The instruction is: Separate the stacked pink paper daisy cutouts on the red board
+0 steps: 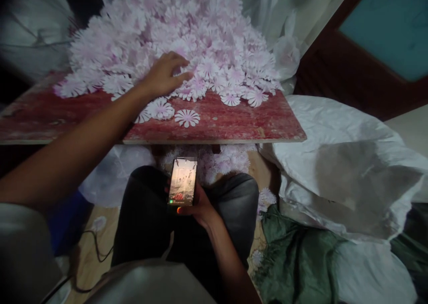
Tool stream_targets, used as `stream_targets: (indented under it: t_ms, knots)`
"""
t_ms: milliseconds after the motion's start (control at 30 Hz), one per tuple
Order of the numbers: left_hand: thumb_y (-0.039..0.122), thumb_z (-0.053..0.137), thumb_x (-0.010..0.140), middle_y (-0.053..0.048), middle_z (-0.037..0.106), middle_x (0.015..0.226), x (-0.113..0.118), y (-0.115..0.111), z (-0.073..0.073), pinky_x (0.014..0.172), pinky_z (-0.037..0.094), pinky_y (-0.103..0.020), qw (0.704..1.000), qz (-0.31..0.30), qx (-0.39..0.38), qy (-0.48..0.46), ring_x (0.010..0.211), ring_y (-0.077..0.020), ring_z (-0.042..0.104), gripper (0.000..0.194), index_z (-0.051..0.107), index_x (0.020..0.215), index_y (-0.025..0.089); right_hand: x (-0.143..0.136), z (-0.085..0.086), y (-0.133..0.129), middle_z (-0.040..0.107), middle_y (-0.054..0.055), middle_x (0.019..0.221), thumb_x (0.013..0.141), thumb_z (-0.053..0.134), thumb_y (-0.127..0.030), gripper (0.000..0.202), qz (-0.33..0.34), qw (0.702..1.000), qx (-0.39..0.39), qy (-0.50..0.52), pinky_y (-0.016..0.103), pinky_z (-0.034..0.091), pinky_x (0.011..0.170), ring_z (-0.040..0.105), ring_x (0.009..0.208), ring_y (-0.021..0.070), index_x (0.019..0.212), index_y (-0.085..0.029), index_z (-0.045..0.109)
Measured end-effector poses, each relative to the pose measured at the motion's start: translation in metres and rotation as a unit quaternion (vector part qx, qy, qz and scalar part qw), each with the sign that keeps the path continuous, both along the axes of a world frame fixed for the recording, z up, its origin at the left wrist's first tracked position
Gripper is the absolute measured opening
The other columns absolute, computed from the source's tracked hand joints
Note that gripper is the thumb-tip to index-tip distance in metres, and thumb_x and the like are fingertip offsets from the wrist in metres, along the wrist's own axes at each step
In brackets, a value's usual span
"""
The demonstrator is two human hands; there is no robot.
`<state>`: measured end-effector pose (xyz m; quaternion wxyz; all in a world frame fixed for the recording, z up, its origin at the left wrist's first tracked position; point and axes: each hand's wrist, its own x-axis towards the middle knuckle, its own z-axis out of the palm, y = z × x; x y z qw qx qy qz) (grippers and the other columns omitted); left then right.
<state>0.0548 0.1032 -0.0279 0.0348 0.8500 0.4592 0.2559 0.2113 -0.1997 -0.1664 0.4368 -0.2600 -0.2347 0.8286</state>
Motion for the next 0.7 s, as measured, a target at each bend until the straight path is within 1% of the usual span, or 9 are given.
stream_targets:
  t_ms: [67, 167, 233, 367, 533, 600, 700]
  knots:
    - [0.064, 0.038, 0.093, -0.006, 0.052, 0.122, -0.001, 0.002, -0.001, 0.103, 0.033, -0.038, 1.000, -0.005, 0.005, -0.003, 0.110, -0.0190, 0.041, 0.060, 0.053, 0.125, 0.015, -0.001, 0.002, -0.001, 0.058, 0.009, 0.134, 0.054, 0.082, -0.008, 0.088, -0.001, 1.000, -0.002, 0.002, 0.051, 0.040, 0.105, 0.055, 0.123, 0.0312, 0.133, -0.025, 0.047]
    - [0.066, 0.038, 0.092, -0.006, 0.053, 0.121, -0.003, 0.005, -0.003, 0.104, 0.032, -0.039, 1.000, -0.018, 0.004, -0.014, 0.109, -0.0187, 0.040, 0.062, 0.053, 0.124, 0.015, -0.003, 0.002, -0.002, 0.059, 0.009, 0.132, 0.060, 0.077, -0.010, 0.079, -0.005, 1.000, -0.007, 0.001, 0.051, 0.042, 0.104, 0.057, 0.121, 0.0308, 0.132, -0.024, 0.048]
    - [0.066, 0.038, 0.092, -0.005, 0.053, 0.120, -0.003, 0.007, -0.004, 0.105, 0.032, -0.039, 1.000, -0.017, 0.001, -0.017, 0.109, -0.0183, 0.040, 0.062, 0.053, 0.124, 0.016, -0.004, 0.002, -0.002, 0.060, 0.010, 0.131, 0.062, 0.074, -0.010, 0.075, -0.007, 1.000, -0.008, -0.005, 0.049, 0.043, 0.103, 0.058, 0.119, 0.0301, 0.131, -0.023, 0.049]
    - [0.060, 0.042, 0.094, -0.004, 0.054, 0.118, -0.002, 0.005, -0.003, 0.103, 0.033, -0.037, 1.000, -0.005, 0.002, -0.008, 0.109, -0.0174, 0.041, 0.053, 0.053, 0.124, 0.017, -0.005, 0.002, -0.001, 0.061, 0.009, 0.130, 0.060, 0.068, -0.006, 0.076, -0.003, 1.000, -0.015, 0.007, 0.049, 0.043, 0.103, 0.058, 0.119, 0.0302, 0.133, -0.023, 0.049]
    - [0.053, 0.044, 0.096, -0.006, 0.055, 0.118, -0.002, 0.003, -0.002, 0.102, 0.035, -0.041, 1.000, 0.002, 0.007, -0.018, 0.108, -0.0195, 0.044, 0.047, 0.056, 0.123, 0.015, -0.005, 0.003, 0.000, 0.062, 0.008, 0.128, 0.058, 0.058, -0.005, 0.074, -0.002, 0.999, -0.029, 0.040, 0.053, 0.036, 0.109, 0.057, 0.120, 0.0311, 0.130, -0.020, 0.051]
    - [0.053, 0.046, 0.094, -0.006, 0.057, 0.115, -0.003, 0.006, -0.003, 0.100, 0.037, -0.042, 0.999, -0.001, 0.012, -0.032, 0.108, -0.0220, 0.047, 0.045, 0.059, 0.120, 0.018, -0.005, 0.003, 0.000, 0.062, 0.009, 0.129, 0.059, 0.055, -0.006, 0.072, -0.003, 0.998, -0.031, 0.051, 0.053, 0.035, 0.110, 0.057, 0.120, 0.0312, 0.130, -0.019, 0.051]
    - [0.056, 0.048, 0.087, -0.005, 0.059, 0.112, -0.004, 0.011, -0.006, 0.097, 0.039, -0.044, 0.998, -0.005, 0.014, -0.053, 0.107, -0.0256, 0.049, 0.041, 0.063, 0.113, 0.028, -0.005, 0.001, -0.001, 0.062, 0.009, 0.128, 0.059, 0.054, -0.007, 0.071, -0.004, 0.998, -0.028, 0.062, 0.054, 0.035, 0.109, 0.058, 0.118, 0.0316, 0.129, -0.019, 0.052]
